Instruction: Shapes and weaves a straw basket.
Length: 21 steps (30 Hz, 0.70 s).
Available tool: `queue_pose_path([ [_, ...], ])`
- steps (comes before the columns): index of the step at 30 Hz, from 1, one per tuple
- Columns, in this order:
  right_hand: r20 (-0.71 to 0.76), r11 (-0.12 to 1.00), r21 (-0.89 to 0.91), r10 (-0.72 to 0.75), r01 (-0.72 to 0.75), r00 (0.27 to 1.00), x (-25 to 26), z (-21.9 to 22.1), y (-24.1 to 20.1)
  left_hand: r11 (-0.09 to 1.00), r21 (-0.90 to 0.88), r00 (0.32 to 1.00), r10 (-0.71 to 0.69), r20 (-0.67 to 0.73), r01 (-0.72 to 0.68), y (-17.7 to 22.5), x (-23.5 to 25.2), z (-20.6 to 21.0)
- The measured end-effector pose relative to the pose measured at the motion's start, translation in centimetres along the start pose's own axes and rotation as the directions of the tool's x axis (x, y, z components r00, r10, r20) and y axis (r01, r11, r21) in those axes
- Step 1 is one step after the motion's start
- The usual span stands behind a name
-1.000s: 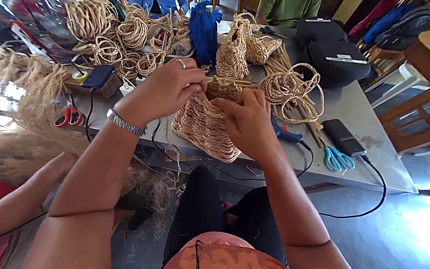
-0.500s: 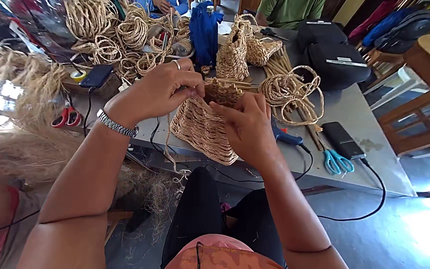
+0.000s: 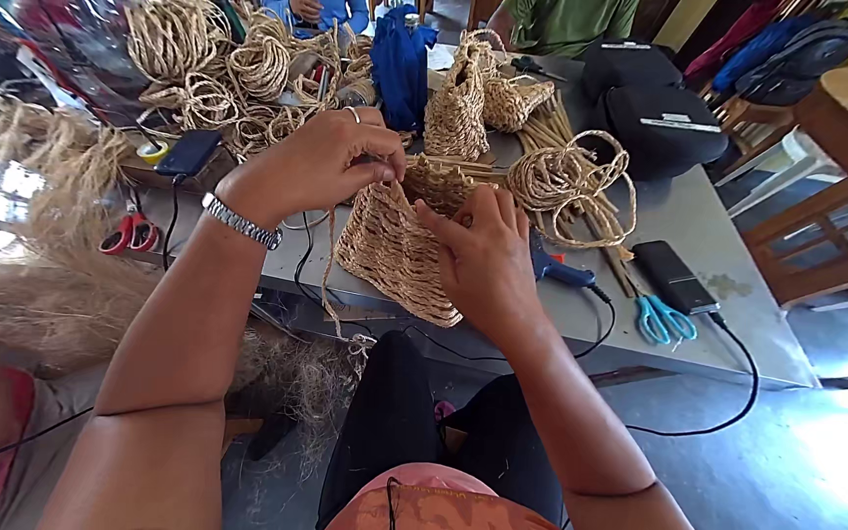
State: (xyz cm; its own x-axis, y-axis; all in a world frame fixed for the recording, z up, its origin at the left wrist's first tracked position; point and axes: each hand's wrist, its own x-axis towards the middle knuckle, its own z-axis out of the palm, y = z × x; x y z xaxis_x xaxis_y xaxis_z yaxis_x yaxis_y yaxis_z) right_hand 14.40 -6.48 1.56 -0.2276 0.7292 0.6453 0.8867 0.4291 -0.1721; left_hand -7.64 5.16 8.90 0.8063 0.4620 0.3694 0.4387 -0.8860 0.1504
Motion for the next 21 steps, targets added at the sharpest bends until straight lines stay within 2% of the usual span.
queue_pose_path([
  [4,0.001,1.000,-0.002,-0.006,0.006,1.000,0.1,0.0,0.0,1.000,-0.005,0.995,0.018,0.103,-0.018,-0.7,1.5,-0.9],
  [10,-0.011,1.000,0.003,-0.005,0.005,1.000,0.0,0.1,0.0,0.997,-0.046,0.998,0.058,0.029,-0.056,-0.8,2.0,0.1],
  [13,-0.003,1.000,-0.003,-0.009,0.009,1.000,0.1,0.0,0.1,0.999,-0.037,1.000,0.022,0.009,-0.022,-0.9,1.0,0.7],
  [17,-0.006,1.000,0.010,-0.009,0.009,1.000,0.2,0.1,0.1,0.989,-0.062,0.971,-0.144,-0.190,0.135,0.8,-1.3,2.1],
  [21,-0.009,1.000,0.020,-0.005,0.005,1.000,0.1,0.1,0.2,0.950,-0.120,0.869,-0.311,-0.386,0.287,3.2,-3.3,5.2],
])
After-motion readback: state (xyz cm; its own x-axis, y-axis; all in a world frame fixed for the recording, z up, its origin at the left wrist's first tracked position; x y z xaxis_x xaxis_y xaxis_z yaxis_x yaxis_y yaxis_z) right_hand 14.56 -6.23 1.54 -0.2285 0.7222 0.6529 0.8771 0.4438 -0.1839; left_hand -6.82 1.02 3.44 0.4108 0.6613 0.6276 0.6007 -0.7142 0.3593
